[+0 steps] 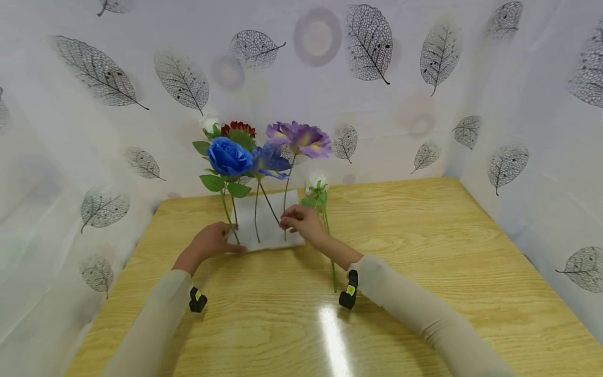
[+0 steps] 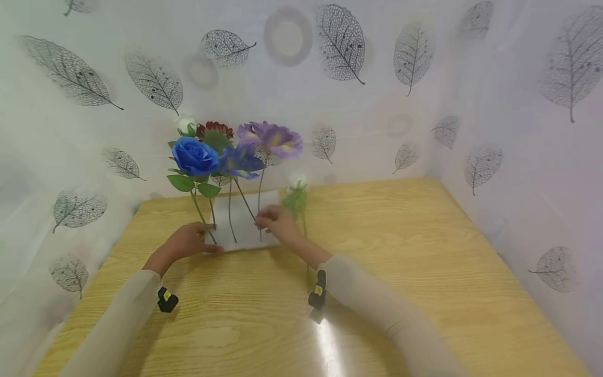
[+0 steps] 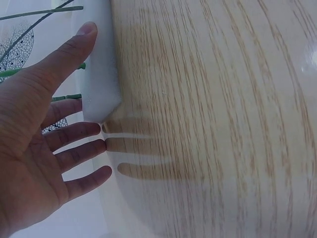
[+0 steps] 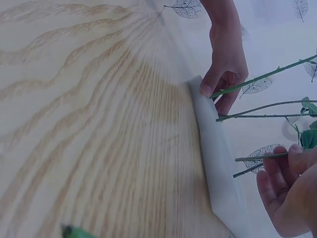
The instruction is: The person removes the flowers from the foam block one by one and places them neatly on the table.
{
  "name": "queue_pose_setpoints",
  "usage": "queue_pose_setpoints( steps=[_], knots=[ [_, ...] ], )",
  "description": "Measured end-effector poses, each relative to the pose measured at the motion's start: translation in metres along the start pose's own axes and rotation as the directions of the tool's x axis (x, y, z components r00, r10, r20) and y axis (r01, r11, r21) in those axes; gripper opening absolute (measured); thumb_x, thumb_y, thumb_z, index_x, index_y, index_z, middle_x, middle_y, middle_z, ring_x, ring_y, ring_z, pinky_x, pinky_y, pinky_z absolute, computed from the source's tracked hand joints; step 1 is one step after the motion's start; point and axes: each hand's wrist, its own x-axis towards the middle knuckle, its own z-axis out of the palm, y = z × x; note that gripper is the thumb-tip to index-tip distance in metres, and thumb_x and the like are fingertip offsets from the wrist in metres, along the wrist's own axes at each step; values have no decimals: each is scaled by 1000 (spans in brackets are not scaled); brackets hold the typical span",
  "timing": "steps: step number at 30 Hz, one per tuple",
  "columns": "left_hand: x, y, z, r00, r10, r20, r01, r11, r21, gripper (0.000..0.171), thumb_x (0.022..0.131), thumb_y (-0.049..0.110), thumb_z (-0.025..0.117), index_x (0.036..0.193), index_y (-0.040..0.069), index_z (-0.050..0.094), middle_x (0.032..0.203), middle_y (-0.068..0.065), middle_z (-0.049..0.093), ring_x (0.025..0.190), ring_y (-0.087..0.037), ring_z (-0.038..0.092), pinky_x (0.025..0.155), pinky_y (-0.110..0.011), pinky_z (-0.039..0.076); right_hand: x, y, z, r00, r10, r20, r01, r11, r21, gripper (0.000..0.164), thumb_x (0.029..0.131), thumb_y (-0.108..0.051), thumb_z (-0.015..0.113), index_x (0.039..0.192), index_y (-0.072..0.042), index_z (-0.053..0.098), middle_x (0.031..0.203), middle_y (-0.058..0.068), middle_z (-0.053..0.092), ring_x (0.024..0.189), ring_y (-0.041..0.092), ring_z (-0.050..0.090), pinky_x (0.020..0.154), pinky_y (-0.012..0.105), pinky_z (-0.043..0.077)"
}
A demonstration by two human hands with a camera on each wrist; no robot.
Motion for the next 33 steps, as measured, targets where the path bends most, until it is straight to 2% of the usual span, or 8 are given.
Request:
queue_pose_setpoints(
  steps=[5, 12, 15, 17, 19, 25, 31, 33],
  knots=[
    [1, -2, 1, 1000, -3, 2, 3, 1000, 3, 94, 76, 57, 86, 147, 5, 54, 86, -4, 41, 82, -21, 42, 68, -37, 32, -2, 0, -7, 1000, -27, -4, 27, 1000, 16, 18, 97, 0, 65, 109, 13, 68, 100, 25, 75, 79, 9, 72, 85, 56, 59],
    [2, -4, 2, 1000, -9, -6, 9, 1000, -9, 95, 74, 58, 87, 146, 5, 55, 83, -2, 38, 79, -21, 41, 66, -36, 31, -4, 4, -26, 999, -12, 33, 12, 1000, -12, 22, 97, -3, 68, 113, 11, 71, 101, 23, 76, 81, 8, 73, 85, 50, 61],
    [3, -6, 3, 1000, -5, -10, 5, 1000, -4, 80, 73, 58, 87, 125, 1, 66, 79, -2, 35, 74, -20, 38, 64, -34, 30, -5, 4, -34, 999, 8, 40, -8, 1000, -9, 24, 97, -3, 68, 116, 10, 71, 102, 23, 76, 82, 9, 73, 86, 51, 61],
    [3, -7, 3, 1000, -2, -13, 2, 1000, 1, 70, 73, 58, 87, 107, 1, 64, 77, -2, 34, 72, -19, 37, 63, -33, 29, -6, 5, -38, 999, 17, 50, -17, 1000, -6, 24, 97, -3, 67, 117, 10, 71, 104, 22, 76, 84, 11, 74, 87, 51, 60],
    [3, -8, 3, 1000, -6, -16, 6, 1000, 5, 66, 73, 58, 87, 100, 5, 58, 77, -2, 34, 71, -18, 36, 62, -33, 29, -7, 5, -42, 998, 26, 55, -26, 1000, -6, 25, 97, -3, 67, 119, 10, 70, 107, 23, 76, 87, 14, 75, 89, 52, 59],
    [3, -7, 2, 1000, -12, -11, 12, 1000, -3, 72, 73, 58, 87, 115, 4, 63, 79, -3, 36, 74, -19, 39, 63, -34, 30, -14, 4, -54, 998, 22, 62, -19, 999, -36, 28, 97, -3, 67, 122, 10, 68, 114, 28, 72, 93, 24, 76, 89, 51, 59],
    [3, -5, 2, 1000, -11, -7, 11, 1000, -20, 79, 74, 56, 87, 127, 2, 64, 82, -4, 39, 78, -20, 42, 65, -35, 31, -21, 8, -68, 998, 9, 69, -5, 998, -55, 31, 97, -3, 67, 124, 12, 66, 111, 24, 74, 85, 12, 74, 85, 45, 61],
    [3, -5, 2, 1000, -13, -9, 13, 1000, -24, 81, 74, 57, 87, 129, 2, 63, 83, -4, 41, 79, -21, 43, 66, -36, 32, -24, 10, -73, 997, 20, 70, -17, 998, -53, 31, 97, -4, 67, 124, 12, 66, 109, 22, 75, 84, 9, 74, 87, 48, 61]
  ],
)
